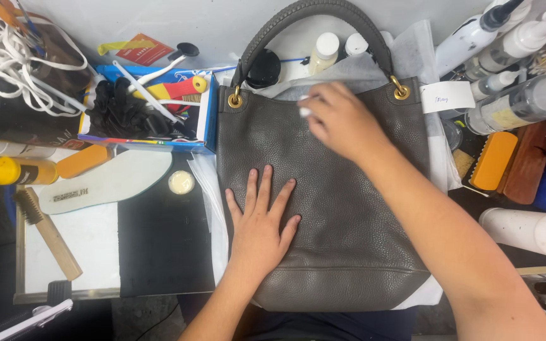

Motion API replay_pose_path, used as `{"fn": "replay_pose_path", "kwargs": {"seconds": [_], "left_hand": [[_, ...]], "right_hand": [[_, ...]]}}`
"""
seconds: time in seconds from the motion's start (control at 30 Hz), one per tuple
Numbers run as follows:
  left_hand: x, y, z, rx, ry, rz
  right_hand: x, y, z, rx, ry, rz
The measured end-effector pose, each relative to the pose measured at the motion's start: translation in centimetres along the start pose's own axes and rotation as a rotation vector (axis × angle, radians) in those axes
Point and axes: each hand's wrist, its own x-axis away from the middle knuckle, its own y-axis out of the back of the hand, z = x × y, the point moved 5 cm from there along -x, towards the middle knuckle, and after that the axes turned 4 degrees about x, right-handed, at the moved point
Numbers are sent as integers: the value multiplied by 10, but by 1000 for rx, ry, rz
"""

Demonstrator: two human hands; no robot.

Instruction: The person applies a white cream from a small bottle onto a dark gray leather handbag using a white cloth. They rub the cream into the surface of the bag and then smooth it out with their hands.

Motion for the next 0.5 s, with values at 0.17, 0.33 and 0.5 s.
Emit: {"fn": "replay_pose_path", "kwargs": {"seconds": [0.17,0.33,0.5], "left_hand": [[0,0,0,6,-10,-16],[1,-1,2,-1,-14,-9],[-1,-4,3,-44,-22,18]], "right_hand": [[11,-4,23,-22,67,139],[38,29,12,-67,0,287],[60,63,-21,137,-210,173]]}}
